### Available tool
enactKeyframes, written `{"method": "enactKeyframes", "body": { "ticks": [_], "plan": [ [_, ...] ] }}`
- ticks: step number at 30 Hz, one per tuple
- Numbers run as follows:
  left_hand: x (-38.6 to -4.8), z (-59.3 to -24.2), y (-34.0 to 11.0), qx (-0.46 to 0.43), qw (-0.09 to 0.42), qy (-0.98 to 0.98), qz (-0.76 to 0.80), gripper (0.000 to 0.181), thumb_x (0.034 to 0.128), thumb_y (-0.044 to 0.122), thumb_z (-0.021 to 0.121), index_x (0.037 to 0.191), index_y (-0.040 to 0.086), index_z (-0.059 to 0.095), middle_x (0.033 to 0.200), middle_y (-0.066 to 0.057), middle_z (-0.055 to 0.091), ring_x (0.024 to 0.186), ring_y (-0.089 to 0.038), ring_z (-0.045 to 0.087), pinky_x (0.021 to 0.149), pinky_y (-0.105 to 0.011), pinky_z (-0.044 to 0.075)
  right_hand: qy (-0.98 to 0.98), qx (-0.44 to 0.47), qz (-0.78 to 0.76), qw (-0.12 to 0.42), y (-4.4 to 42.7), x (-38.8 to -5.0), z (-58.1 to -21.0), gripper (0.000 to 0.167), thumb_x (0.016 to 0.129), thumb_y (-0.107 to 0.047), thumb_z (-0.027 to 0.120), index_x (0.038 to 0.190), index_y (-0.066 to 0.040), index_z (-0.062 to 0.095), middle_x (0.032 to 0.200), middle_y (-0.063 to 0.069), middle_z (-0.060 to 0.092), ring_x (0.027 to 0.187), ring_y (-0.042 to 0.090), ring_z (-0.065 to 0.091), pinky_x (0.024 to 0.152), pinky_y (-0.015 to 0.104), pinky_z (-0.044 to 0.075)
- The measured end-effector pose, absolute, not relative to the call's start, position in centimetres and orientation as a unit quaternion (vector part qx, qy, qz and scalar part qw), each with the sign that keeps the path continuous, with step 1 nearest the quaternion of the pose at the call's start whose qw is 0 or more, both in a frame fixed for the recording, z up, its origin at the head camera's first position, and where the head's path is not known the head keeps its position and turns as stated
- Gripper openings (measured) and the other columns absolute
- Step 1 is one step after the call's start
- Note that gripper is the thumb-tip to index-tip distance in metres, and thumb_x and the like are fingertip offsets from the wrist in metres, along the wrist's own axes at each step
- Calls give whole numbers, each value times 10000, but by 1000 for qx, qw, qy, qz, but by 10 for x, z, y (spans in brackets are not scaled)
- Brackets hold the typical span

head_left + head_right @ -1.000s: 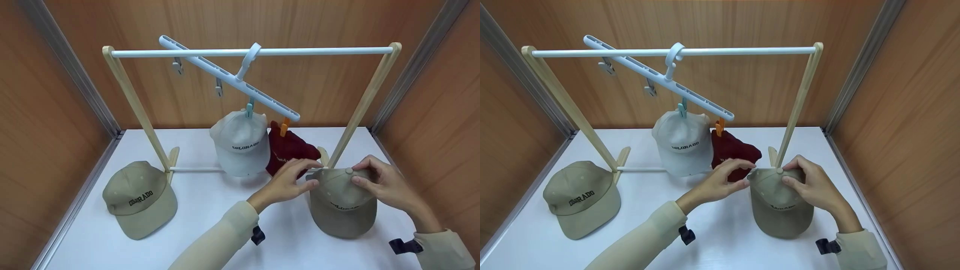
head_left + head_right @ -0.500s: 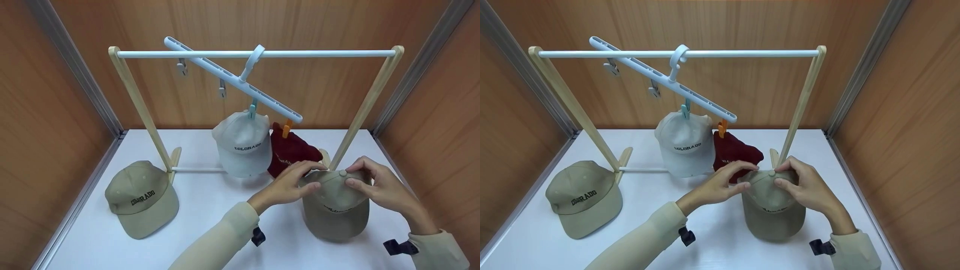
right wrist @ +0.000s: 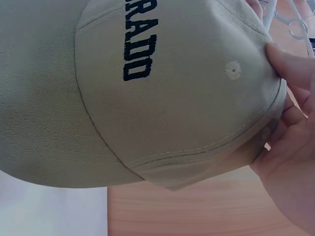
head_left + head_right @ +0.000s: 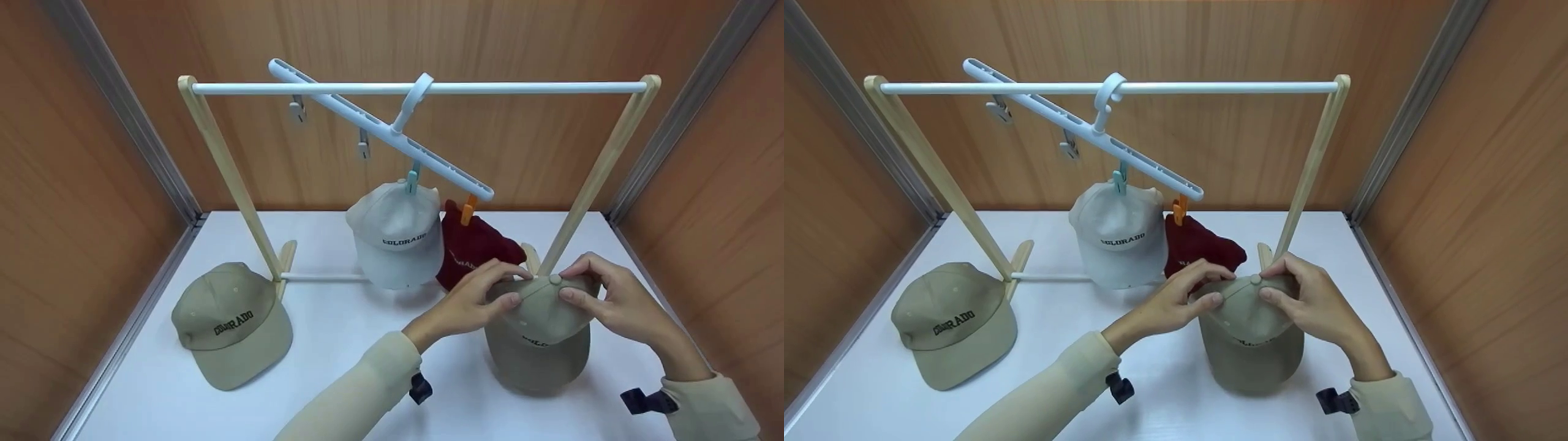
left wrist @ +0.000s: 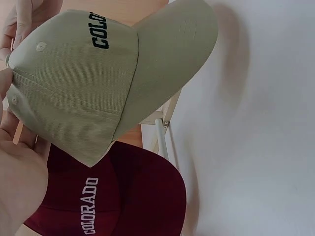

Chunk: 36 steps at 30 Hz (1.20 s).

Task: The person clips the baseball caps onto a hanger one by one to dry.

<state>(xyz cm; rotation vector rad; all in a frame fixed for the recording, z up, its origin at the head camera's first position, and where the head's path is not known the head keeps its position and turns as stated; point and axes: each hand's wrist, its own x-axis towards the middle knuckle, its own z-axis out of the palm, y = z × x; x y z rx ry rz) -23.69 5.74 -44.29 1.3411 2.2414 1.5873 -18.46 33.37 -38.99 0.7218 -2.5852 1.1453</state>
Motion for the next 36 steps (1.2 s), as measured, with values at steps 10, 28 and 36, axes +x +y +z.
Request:
{"method": "enactKeyframes", "body": {
  "ticks": [10, 28, 36],
  "plan": [
    [-234, -438, 53, 423, 56, 722, 545, 396, 1084, 273, 639, 1465, 202, 558, 1440, 40, 613, 1354, -37, 547, 1119, -214, 449, -877, 241, 396, 125, 325, -183, -387, 331, 880, 70, 817, 1152, -84, 708, 1018, -3, 706, 839, 125, 607, 716, 177, 533],
    [-237, -424, 24, 414, 51, 718, 557, 324, 1057, 252, 681, 1373, 193, 640, 1336, 77, 680, 1227, -45, 600, 1088, -252, 497, -873, 243, 412, 100, 299, -187, -383, 261, 927, -7, 803, 1149, -94, 696, 1045, -9, 712, 860, 134, 625, 728, 207, 533],
    [-237, -416, 15, 416, 54, 714, 560, 325, 1049, 254, 682, 1363, 175, 651, 1334, 54, 685, 1228, -74, 607, 1085, -261, 504, -873, 237, 417, 86, 291, -186, -377, 255, 937, -31, 802, 1160, -95, 695, 1048, -11, 711, 854, 153, 621, 735, 212, 542]
  ]
}}
